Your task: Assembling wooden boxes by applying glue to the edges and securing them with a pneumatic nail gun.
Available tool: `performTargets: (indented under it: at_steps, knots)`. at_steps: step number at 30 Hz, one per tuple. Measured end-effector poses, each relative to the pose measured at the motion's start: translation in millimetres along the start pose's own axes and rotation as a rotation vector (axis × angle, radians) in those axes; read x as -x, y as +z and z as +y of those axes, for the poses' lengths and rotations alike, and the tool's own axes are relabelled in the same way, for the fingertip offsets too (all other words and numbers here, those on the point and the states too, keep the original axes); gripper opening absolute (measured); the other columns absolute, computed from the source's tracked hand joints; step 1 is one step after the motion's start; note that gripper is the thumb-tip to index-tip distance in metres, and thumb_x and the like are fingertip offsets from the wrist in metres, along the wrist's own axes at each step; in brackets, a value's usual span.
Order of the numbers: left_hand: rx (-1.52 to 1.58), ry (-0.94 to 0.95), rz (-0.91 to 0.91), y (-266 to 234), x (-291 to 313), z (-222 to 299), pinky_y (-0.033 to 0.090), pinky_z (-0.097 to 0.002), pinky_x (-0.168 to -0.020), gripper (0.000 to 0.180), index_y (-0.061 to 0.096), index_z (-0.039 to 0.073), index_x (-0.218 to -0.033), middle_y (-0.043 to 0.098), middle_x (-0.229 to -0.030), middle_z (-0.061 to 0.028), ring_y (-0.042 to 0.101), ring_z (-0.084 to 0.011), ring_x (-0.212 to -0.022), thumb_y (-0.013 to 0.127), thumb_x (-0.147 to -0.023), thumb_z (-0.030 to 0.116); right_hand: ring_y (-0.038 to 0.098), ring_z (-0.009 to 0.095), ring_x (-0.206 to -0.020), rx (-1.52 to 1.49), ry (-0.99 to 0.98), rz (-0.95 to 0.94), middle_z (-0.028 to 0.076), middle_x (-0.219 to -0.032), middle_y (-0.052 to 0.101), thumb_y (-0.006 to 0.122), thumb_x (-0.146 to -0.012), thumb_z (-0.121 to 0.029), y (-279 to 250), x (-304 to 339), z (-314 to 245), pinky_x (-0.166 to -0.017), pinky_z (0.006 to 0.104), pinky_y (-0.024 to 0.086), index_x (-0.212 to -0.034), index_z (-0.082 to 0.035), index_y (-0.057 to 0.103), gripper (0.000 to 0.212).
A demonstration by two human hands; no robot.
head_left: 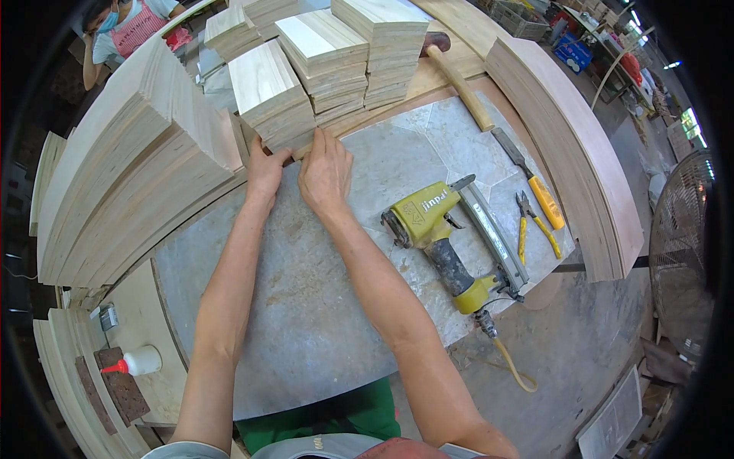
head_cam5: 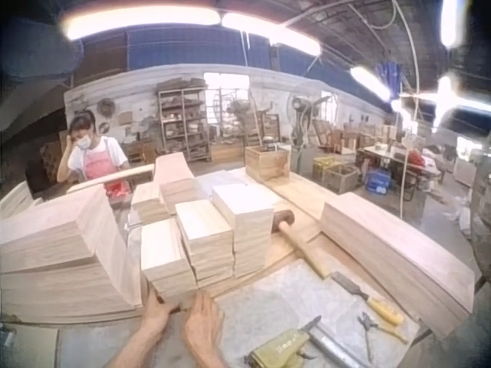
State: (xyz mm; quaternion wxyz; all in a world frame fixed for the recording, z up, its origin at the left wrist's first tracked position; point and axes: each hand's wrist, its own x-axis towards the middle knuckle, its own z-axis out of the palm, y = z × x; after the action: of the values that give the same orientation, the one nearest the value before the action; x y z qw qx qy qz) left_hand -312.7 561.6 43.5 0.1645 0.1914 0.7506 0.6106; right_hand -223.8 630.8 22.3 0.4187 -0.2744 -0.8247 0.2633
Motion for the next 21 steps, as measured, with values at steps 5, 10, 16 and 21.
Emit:
performTargets:
  at_steps: [5,10,16,21]
  knots:
    - [0.087,0.074,0.040,-0.7,-5.6,-12.3,0.045,-0.0335,-0.092,0.055,0.038,-0.006,-0.130,0.056,-0.120,-0.0172,0.057,-0.0244,-0.105,0.061,-0.081,0.003,0.052,0.035,-0.105,-0.034,-0.014,-0.002,0.019,-0.117,0.057,0.054,-0.083,-0.006,3.5,2.8,-4.7,-0.090,0.0446,0.039,-0.119,0.006,0.053,0.038]
    - [0.081,0.099,0.045,-3.9,-4.1,-16.7,0.044,-0.0335,-0.092,0.052,0.040,-0.005,-0.127,0.057,-0.118,-0.0170,0.057,-0.0243,-0.105,0.061,-0.081,0.003,0.051,0.036,-0.105,-0.064,-0.016,-0.051,0.021,-0.119,0.055,0.054,-0.082,-0.006,5.5,5.3,-6.4,-0.090,0.0429,0.039,-0.118,0.007,0.052,0.038]
    - [0.022,0.056,0.032,-3.6,-0.8,-7.0,0.045,-0.0339,-0.092,0.049,0.042,-0.005,-0.127,0.057,-0.118,-0.0171,0.057,-0.0243,-0.105,0.061,-0.082,0.002,0.044,0.040,-0.114,0.007,0.049,-0.049,0.027,-0.125,0.048,0.057,-0.080,-0.008,5.1,1.3,-10.2,-0.095,0.0478,0.036,-0.119,0.009,0.050,0.042]
    - [0.152,0.019,-0.004,-3.5,-3.1,-9.7,0.048,-0.0342,-0.086,0.041,0.044,-0.003,-0.123,0.057,-0.115,-0.0138,0.058,-0.0216,-0.101,0.060,-0.085,0.003,0.043,0.040,-0.115,-0.028,0.069,-0.031,0.026,-0.124,0.050,0.058,-0.078,-0.007,5.3,1.0,-8.8,-0.096,0.0490,0.034,-0.115,0.008,0.052,0.040]
